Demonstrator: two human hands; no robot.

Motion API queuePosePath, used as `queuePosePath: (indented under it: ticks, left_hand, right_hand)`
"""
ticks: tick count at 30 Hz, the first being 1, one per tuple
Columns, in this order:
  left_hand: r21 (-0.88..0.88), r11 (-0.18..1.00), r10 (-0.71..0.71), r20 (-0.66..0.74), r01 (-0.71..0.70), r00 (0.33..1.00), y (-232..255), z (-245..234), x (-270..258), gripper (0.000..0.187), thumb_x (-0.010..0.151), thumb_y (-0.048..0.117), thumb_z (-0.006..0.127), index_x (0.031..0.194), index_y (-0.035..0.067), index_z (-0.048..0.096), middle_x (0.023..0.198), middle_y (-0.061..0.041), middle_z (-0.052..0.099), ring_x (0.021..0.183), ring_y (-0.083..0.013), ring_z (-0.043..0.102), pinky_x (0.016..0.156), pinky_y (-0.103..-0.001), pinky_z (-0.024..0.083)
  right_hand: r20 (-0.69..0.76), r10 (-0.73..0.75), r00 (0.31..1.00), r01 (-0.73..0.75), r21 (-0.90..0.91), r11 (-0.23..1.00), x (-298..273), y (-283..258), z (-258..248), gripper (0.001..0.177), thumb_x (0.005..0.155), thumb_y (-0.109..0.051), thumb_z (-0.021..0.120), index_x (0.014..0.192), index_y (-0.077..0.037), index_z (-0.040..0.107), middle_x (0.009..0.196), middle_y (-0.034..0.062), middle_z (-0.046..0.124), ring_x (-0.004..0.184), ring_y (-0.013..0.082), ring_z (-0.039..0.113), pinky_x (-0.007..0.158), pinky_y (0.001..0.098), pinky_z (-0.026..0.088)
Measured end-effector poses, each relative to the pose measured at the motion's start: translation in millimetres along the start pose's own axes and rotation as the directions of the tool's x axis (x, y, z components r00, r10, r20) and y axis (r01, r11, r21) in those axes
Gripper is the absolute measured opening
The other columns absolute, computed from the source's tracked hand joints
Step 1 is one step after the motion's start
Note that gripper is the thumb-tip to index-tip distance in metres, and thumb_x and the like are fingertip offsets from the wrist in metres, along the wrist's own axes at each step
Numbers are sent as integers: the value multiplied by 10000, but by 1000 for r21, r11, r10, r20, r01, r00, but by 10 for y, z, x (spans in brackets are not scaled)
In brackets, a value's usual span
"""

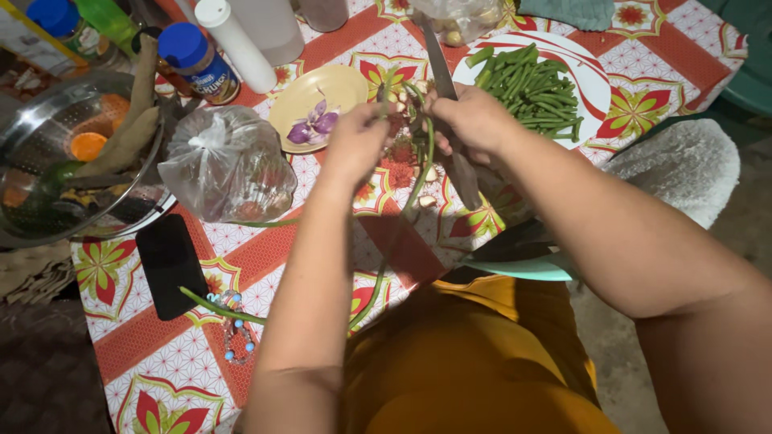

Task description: The person snaps green beans by hand and uses a knife to trim ends, placing the pieces onto a white plate while discarding scraps on the table.

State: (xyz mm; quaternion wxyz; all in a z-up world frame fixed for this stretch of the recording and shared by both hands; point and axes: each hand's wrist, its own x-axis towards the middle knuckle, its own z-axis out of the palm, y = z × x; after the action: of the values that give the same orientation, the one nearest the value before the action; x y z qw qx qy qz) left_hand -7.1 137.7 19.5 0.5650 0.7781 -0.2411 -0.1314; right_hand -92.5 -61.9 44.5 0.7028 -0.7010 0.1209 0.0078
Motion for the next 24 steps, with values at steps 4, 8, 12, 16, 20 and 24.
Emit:
queuePosePath:
  ticks: [4,8,12,16,20,24]
  left_hand:
    - [-345,937,0,154,54,988,-41,242,50,295,1058,183,529,1238,12,689,901,25,680,702,-64,591,584,-239,497]
    - [-363,930,5,149,50,989,-19,277,4,306,1085,207,520,1206,-2,708,941,-13,708,756,-85,601,609,-257,512]
    - [-392,880,-123,359,269,925,89,284,-96,303,1081,239,431,1117,24,642,926,-54,736,852,-151,737,712,-269,592]
    - [-404,881,-85,380,248,921,16,345,-67,280,1065,234,426,1095,76,656,888,-42,707,771,-145,713,708,-274,611]
    - [-436,896,100,380,83,920,-136,422,4,262,1103,202,452,1087,35,652,899,-49,693,737,-121,629,662,-271,526]
    - [-210,975,14,361,66,932,-130,323,38,302,1110,237,447,1066,39,671,775,-22,564,639,-116,510,566,-279,451]
  right_hand:
    - [11,-40,999,37,189,981,15,31,8,120,1006,-174,602,1044,-61,596,828,52,667,544,114,576,485,284,492]
    - [9,0,1000,-1,92,996,28,89,21,123,1004,-168,610,1061,-60,599,791,59,645,549,132,614,522,298,553]
    - [70,-83,994,77,81,994,25,116,48,116,977,-115,624,1051,-25,618,811,48,662,575,138,645,544,306,573]
    - [18,-5,1000,5,-17,1000,-16,57,56,128,972,-121,654,1080,-51,660,771,40,666,569,119,619,532,287,533]
    - [23,4,1000,-8,193,981,-8,44,48,117,933,-110,675,986,-37,601,725,64,659,539,146,643,511,320,577]
    - [-11,-45,999,46,113,993,33,78,-2,128,959,-125,711,990,-38,622,783,41,681,572,114,626,530,271,530]
